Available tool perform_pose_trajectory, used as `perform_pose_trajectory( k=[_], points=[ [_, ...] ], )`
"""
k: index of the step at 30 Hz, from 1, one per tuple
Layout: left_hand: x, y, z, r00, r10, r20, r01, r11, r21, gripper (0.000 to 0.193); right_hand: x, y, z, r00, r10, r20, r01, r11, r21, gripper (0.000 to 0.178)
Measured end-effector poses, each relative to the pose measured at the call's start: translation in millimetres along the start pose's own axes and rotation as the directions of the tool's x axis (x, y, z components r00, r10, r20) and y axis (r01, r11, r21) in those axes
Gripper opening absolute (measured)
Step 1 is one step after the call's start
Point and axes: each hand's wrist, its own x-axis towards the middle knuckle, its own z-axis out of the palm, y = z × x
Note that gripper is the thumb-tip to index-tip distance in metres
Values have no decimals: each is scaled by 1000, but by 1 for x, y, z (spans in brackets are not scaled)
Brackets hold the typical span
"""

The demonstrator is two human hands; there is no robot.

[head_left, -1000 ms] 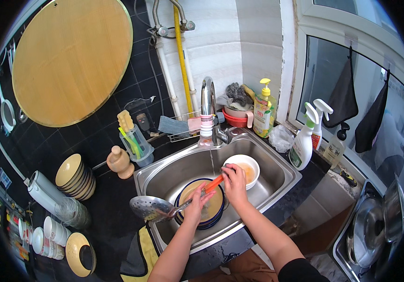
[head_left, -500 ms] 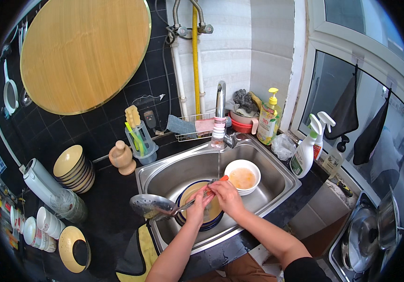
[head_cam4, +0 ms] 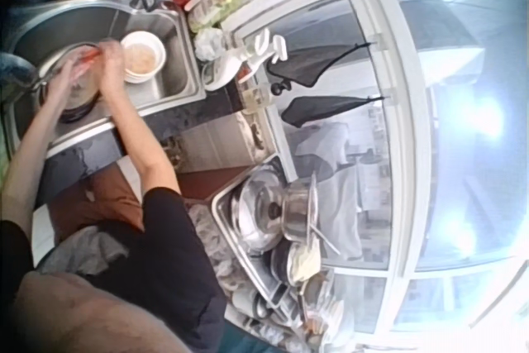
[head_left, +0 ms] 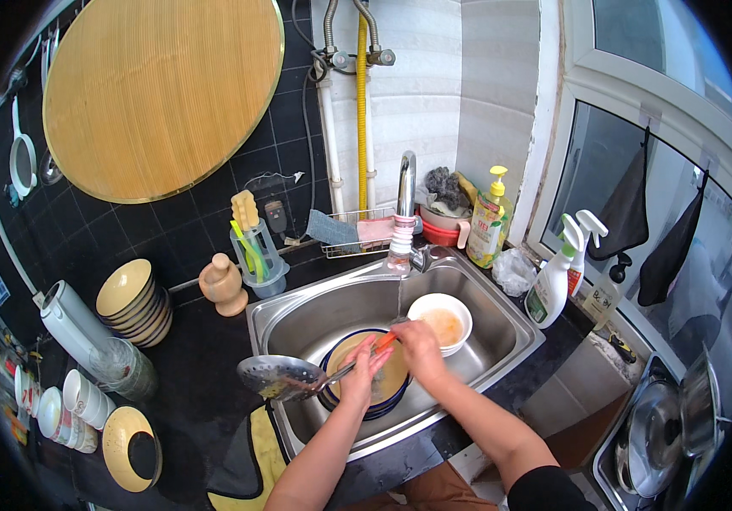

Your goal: The person washes a metal slotted spoon and a small white bowl in a kitchen sink. They use a steel wool scrubber to clean the utensils under running water, rinsing them thoroughly before placing them aside.

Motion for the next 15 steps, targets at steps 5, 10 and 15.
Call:
perform_pose_trajectory(
  k=[5,10,15],
  points=[
    [1,-2,-6,1000,7,25,-7,1000,1,40,-2,1,1,998,-40,40,40,999,4,29],
    [2,-3,-4,999,42,1,-42,999,16,40,0,-18,-1,999,-27,30,26,999,43,23],
    [3,-5,-5,999,26,45,-25,999,-23,40,5,13,0,999,8,41,-6,999,-38,25]
  ],
)
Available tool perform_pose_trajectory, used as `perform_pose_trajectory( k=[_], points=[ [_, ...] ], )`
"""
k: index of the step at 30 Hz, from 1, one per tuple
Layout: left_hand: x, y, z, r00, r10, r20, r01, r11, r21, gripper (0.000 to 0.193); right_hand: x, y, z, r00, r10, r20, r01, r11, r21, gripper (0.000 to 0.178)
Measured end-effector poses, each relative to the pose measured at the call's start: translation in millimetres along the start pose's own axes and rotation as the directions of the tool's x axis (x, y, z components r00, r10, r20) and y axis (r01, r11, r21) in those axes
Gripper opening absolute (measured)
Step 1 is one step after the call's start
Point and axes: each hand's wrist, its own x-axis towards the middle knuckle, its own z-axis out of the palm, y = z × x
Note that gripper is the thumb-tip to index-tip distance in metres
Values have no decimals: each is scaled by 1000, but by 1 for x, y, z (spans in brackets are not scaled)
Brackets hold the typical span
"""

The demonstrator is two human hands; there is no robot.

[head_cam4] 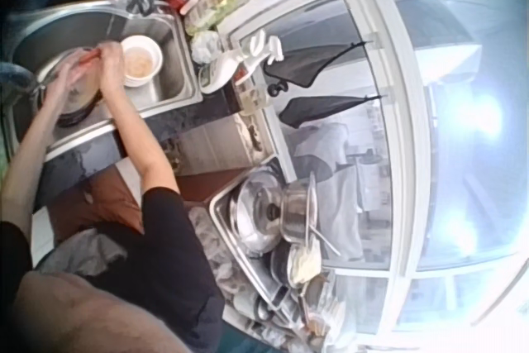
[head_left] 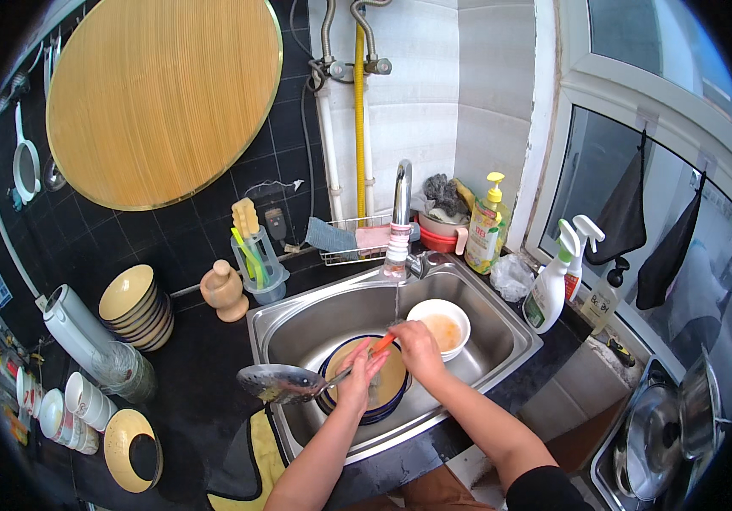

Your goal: The person washes a metal slotted spoon and a small white bowl in a kitchen sink. They use a steel wool scrubber to clean the utensils under running water, rinsing them thoroughly before placing them aside.

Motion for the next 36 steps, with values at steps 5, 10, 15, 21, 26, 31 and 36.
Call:
perform_pose_trajectory(
  k=[5,10,15,21,26,31,36],
  points=[
    [7,-2,5,999,22,-34,-21,1000,22,41,3,-29,-3,993,-115,34,108,981,164,26],
    [26,1,20,998,-51,19,50,996,71,42,23,24,-6,991,108,-74,-106,994,24,20],
    [55,-20,27,998,38,-52,-41,998,-50,40,28,5,-12,993,-63,-97,76,988,138,19],
    [59,-29,35,1000,21,-18,-22,999,-26,41,23,35,-3,993,-61,-100,74,989,129,27],
    [63,-31,26,1000,-22,-11,22,1000,-12,41,23,38,4,994,-7,-109,14,998,58,26],
    [65,-36,18,999,42,-32,-41,999,19,41,21,22,4,994,-37,-98,53,986,159,26],
    [59,-30,28,999,-26,-36,26,1000,13,40,20,32,7,991,35,-127,-23,995,98,22]
  ],
)
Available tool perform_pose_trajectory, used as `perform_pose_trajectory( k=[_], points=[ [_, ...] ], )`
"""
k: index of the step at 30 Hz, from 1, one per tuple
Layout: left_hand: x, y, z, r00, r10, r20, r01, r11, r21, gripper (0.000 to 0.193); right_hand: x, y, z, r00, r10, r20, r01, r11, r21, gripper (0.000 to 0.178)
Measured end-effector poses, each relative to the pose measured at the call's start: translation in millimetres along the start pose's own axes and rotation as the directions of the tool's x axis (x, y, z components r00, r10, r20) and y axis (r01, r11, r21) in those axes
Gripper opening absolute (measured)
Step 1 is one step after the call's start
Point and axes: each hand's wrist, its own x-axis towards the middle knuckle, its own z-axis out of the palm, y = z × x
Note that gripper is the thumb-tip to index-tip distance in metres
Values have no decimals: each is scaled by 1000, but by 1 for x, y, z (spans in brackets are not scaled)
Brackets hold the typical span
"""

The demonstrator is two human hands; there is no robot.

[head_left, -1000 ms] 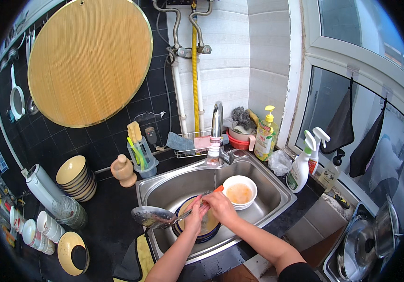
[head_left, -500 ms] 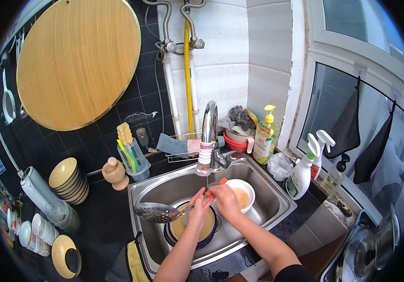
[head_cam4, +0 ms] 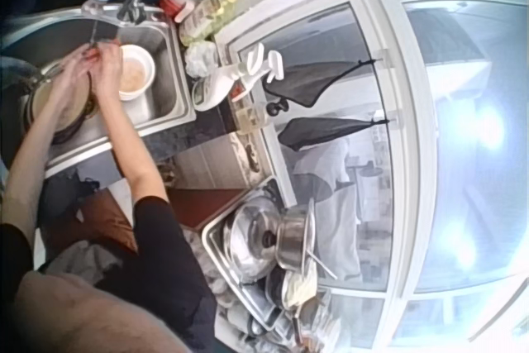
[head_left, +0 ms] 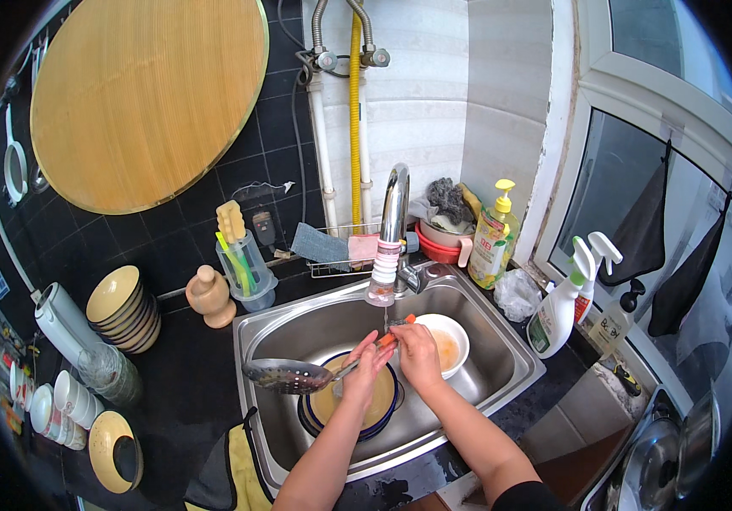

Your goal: The person washes a metal slotted spoon and a small white bowl in a kitchen sink. They use a steel wool scrubber to clean the utensils under running water, rinsing them thoroughly before placing them aside.

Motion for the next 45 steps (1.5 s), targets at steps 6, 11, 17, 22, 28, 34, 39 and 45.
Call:
perform_pose_trajectory(
  k=[6,11,17,22,28,34,39,45],
  points=[
    [-2,-3,-4,999,31,-19,-31,999,-13,41,-4,-12,0,996,-81,31,79,995,59,23],
    [-3,2,-2,999,-3,32,2,1000,27,40,-2,5,-3,1000,-13,-4,13,999,-37,27],
    [-1,-4,-6,1000,26,-2,-26,1000,5,40,-4,-11,-1,999,-37,18,36,998,49,22],
    [-4,-1,-5,1000,14,7,-14,1000,22,40,-2,-1,-1,999,-27,-26,27,999,-18,21],
    [-6,1,-5,999,5,43,-7,999,49,40,-3,14,1,999,28,-45,-30,999,-34,21],
    [-7,2,-8,997,64,-35,-63,997,38,38,-7,-21,1,996,-82,25,79,990,120,21],
    [-9,7,0,1000,15,21,-16,999,32,38,-4,10,0,1000,11,-27,-11,1000,5,22],
    [-7,4,-7,997,62,-45,-63,998,-26,35,-5,-19,-1,991,-101,83,89,986,138,25]
  ],
)
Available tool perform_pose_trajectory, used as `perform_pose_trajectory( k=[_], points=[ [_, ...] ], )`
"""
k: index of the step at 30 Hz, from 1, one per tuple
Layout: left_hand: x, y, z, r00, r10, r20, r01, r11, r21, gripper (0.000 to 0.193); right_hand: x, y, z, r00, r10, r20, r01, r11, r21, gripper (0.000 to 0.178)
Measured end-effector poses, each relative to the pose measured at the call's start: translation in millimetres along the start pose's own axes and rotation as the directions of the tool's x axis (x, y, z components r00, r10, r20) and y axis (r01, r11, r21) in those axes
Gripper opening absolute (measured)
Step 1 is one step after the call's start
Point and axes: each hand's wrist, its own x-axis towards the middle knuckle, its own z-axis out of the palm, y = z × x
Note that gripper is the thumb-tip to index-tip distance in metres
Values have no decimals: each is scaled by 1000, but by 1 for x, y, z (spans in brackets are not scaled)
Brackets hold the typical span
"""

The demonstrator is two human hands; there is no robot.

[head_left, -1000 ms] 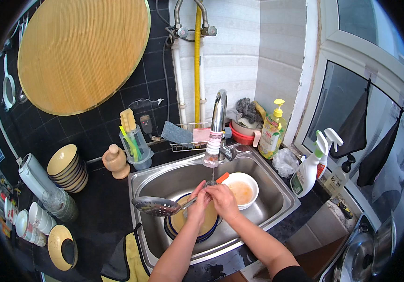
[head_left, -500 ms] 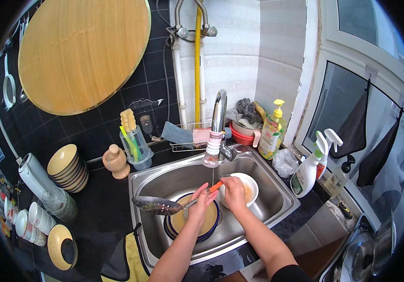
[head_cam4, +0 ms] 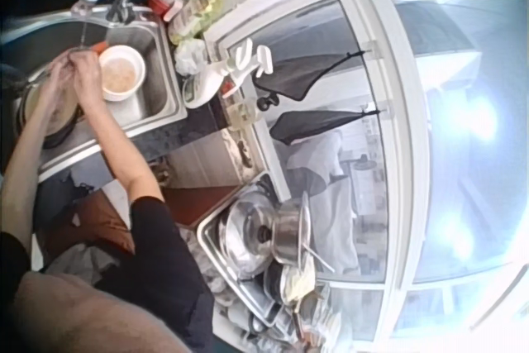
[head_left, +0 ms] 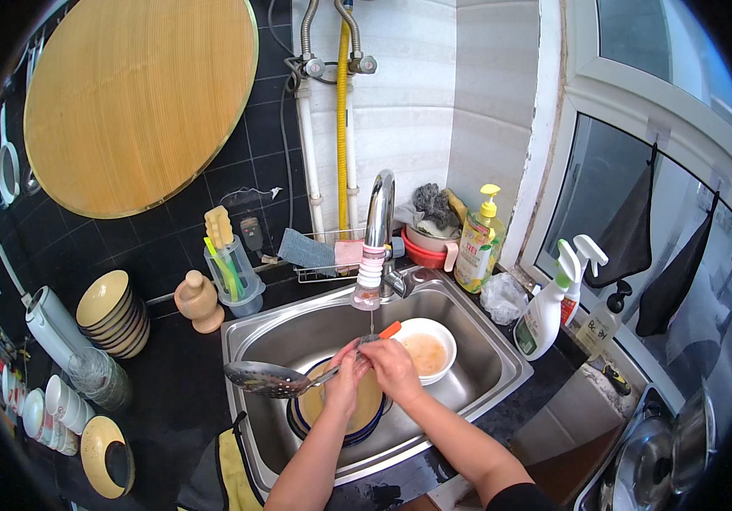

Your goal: The person washes a metal slotted spoon and a small white bowl in a kitchen sink. They use a steel wool scrubber to clean the utensils under running water, rinsing them thoroughly before placing them aside.

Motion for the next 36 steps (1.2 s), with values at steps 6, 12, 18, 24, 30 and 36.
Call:
perform_pose_trajectory(
  k=[6,12,18,24,30,36],
  points=[
    [-3,7,5,997,-34,72,31,999,43,34,-1,38,-4,975,163,-152,-183,975,-129,23],
    [-1,6,-2,997,-14,74,13,1000,14,35,0,22,0,977,172,-128,-179,983,-39,19],
    [-5,3,6,999,4,36,-6,999,52,35,-3,32,-1,975,158,-154,-172,981,-85,16],
    [-5,10,2,999,-9,41,7,998,65,37,1,31,0,957,209,-201,-225,973,-60,13],
    [-7,7,4,999,8,53,-11,999,39,33,-1,34,-2,958,191,-214,-210,975,-68,12],
    [-9,8,6,996,22,90,-33,992,124,35,0,49,-7,926,289,-243,-329,933,-144,14]
  ],
)
